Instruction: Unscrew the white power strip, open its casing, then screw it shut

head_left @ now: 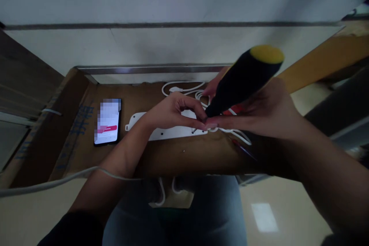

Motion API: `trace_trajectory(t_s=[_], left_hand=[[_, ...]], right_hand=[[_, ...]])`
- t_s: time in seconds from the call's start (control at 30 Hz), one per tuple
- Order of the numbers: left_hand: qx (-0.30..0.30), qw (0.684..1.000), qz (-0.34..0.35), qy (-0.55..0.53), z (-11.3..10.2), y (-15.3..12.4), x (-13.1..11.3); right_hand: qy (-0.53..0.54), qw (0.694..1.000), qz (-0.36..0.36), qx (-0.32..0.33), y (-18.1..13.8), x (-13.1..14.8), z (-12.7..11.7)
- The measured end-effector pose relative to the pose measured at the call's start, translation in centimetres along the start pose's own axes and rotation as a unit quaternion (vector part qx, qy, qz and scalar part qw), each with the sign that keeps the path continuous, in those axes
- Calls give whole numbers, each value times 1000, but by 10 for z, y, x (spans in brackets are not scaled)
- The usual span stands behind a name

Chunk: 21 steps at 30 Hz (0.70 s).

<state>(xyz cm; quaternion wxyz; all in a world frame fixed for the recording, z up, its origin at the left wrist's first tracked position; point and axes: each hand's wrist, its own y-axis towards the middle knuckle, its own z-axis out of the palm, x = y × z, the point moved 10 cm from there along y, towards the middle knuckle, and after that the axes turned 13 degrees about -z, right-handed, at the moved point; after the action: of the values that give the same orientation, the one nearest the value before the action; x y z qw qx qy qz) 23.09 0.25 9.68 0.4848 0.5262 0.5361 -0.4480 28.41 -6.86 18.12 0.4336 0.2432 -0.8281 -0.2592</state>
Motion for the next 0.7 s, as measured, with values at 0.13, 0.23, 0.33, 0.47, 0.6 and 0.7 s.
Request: trace_trajectory(t_s=[0.13,0.23,0.33,0.47,0.6,0.7], left_hand=[[-36,999,-5,-23,-1,3,6],[-57,997,22,-53,0,5,9],[-59,996,26,-59,1,5,12],[-17,1000,2,17,3,3,7],[74,994,-30,78,7,-1,4],[52,996,-24,74,-1,1,2]], right_hand=[[4,1000,21,-11,-3,-3,0],[28,999,35,1,-5,-7,4],[7,1000,20,11,-3,-6,4],[-5,999,33,1,-4,-8,0],[54,997,57,-14,-7,-7,4],[68,996,60,-23,-7,-3,6]])
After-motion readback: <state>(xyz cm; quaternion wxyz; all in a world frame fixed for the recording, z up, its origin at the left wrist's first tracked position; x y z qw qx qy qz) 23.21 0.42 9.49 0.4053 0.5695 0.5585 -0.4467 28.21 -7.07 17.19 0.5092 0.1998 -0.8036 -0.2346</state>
